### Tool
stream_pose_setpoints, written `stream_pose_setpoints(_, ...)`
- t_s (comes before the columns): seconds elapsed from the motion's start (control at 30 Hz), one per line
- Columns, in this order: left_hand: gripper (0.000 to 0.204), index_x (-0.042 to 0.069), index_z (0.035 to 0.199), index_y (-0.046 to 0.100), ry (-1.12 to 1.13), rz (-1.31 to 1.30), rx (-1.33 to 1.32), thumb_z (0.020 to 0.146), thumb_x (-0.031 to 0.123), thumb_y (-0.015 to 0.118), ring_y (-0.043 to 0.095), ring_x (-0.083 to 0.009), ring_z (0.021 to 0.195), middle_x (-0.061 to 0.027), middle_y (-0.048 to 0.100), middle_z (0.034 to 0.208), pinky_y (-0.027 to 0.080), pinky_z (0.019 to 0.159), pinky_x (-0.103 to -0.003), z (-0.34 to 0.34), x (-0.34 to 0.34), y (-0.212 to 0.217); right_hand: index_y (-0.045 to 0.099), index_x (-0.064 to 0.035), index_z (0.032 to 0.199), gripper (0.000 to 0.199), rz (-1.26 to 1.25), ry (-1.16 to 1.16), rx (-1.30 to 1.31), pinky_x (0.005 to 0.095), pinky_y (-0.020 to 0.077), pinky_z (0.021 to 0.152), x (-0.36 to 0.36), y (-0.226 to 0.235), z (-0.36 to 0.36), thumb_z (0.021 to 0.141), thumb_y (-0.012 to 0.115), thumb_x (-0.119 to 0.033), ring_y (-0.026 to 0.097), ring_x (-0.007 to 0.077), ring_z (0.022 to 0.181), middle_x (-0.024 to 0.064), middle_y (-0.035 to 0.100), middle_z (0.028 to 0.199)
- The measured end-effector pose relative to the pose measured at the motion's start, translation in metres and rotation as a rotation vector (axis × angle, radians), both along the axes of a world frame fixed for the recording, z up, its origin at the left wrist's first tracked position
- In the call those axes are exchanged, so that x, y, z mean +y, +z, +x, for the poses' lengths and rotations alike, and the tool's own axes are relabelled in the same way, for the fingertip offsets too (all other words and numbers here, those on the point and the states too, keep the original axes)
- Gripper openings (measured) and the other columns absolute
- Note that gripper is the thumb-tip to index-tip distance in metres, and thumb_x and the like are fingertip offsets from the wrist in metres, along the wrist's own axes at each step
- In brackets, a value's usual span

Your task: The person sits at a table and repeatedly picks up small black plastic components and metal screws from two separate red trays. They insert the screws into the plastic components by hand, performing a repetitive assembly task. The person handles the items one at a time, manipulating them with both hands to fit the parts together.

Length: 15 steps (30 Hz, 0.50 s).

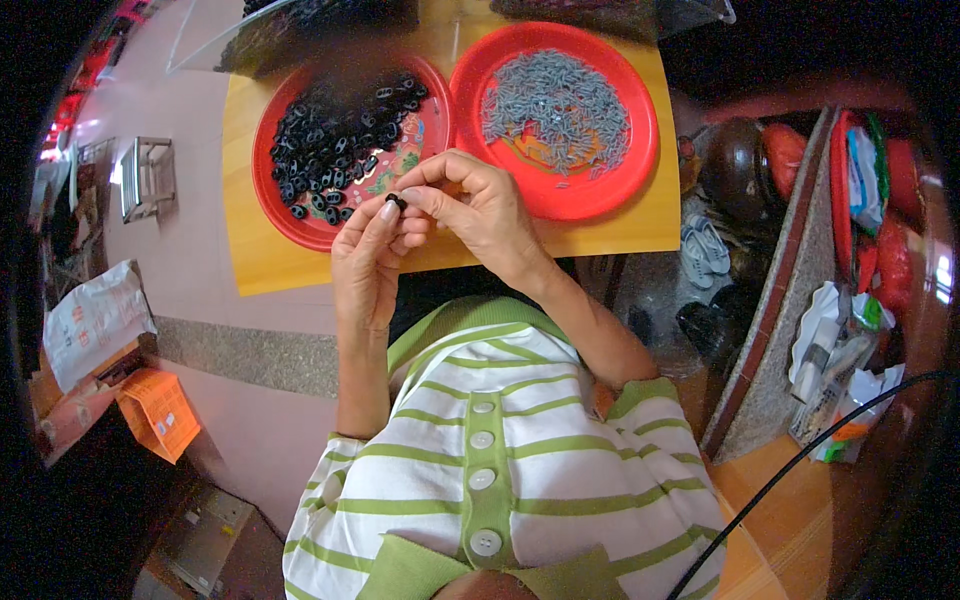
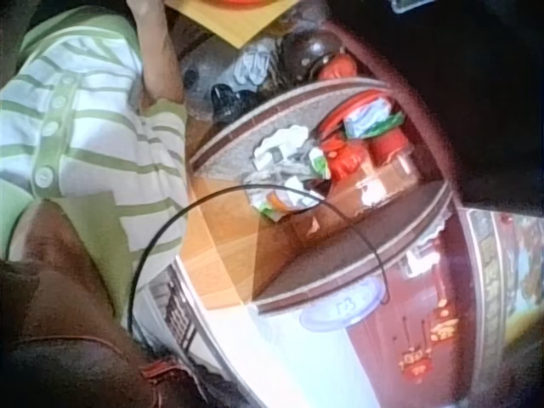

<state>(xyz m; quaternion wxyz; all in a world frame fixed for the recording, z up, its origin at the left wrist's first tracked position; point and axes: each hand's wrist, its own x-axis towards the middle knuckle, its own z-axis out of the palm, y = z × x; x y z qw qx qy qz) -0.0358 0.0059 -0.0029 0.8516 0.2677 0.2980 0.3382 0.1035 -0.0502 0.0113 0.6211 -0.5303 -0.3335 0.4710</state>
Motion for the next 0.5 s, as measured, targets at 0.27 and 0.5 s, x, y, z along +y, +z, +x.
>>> stream_pose_setpoints(0.27, 0.015, -0.004, 0.100, 0.059, -0.002, 0.077, 0.069, 0.090, 0.006, 0.054, 0.064, -0.0146, 0.071, -0.0119, 0.066, 0.084, 0.054, 0.063, -0.023, 0.001, -0.001, 0.002, 0.063, 0.0002, 0.092, 0.010, 0.024, 0.012, -0.155, 0.0197, 0.0456, 0.066, 0.001, 0.000, 0.000, 0.085, 0.062, -0.007, 0.056, 0.0054, 0.075, 0.0014, 0.060, 0.084)
stream_pose_setpoints(0.5, 0.014, -0.005, 0.097, 0.059, -0.044, 0.084, 0.070, 0.090, 0.007, 0.056, 0.062, -0.0135, 0.068, -0.0103, 0.065, 0.079, 0.050, 0.063, -0.023, -0.002, -0.001, -0.005, 0.063, 0.0003, 0.094, 0.009, 0.019, -0.006, -0.031, 0.0198, 0.0469, 0.065, -0.003, -0.010, -0.005, 0.086, 0.060, -0.005, 0.058, 0.0061, 0.074, 0.0024, 0.062, 0.083)
